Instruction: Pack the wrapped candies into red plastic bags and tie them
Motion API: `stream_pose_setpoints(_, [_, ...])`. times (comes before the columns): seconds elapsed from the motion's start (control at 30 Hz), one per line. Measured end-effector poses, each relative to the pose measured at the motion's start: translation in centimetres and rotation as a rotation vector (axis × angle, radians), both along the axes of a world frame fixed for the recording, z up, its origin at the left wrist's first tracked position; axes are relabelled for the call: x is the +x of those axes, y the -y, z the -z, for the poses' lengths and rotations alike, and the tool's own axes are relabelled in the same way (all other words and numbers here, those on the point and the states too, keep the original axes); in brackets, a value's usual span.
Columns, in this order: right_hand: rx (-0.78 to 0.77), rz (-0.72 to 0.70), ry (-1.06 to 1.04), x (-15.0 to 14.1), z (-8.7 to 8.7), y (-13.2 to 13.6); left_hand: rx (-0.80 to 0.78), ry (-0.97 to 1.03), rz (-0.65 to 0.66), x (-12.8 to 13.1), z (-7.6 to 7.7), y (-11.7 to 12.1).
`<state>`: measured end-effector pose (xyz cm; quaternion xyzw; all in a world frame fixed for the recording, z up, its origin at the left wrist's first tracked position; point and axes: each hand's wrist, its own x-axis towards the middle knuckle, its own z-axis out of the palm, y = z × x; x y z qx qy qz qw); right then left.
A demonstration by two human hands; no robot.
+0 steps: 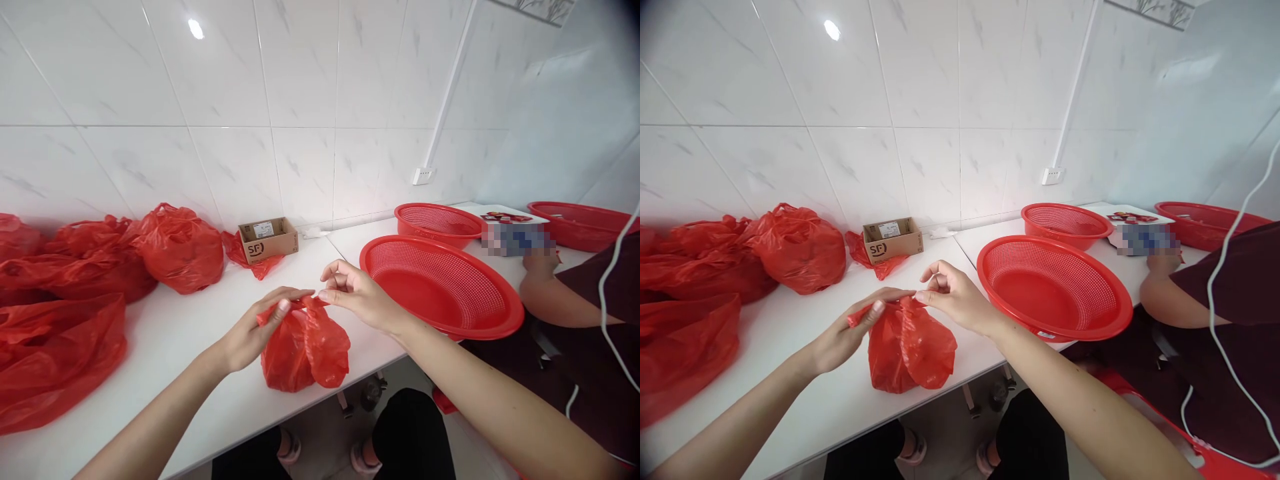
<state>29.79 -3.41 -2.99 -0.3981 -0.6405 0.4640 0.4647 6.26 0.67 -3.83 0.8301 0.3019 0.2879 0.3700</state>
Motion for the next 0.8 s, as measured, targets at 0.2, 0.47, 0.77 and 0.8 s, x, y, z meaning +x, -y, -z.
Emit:
stream_pose_setpoints(0.2, [-0.116, 0.057, 0.048, 1.5, 4.4, 3.4, -0.13, 0.029, -0.51, -7.7, 5.4, -5.0])
stream_pose_setpoints(0.47, [-0.14, 0.232, 0.015, 2.5, 7.7, 3.6, -0.092, 0.026, -0.543, -6.6, 4.1, -2.4])
stream_pose_setpoints(0.77, [0.187, 0.733, 0.364, 8.6, 5.9, 8.7, 0.373, -0.498, -0.194, -0.4, 6.1, 0.3])
stream_pose_setpoints(0.8, [0.242, 0.855, 0.449, 10.6, 5.7, 9.5, 0.337, -0.496, -0.192, -0.4, 6.3, -0.1])
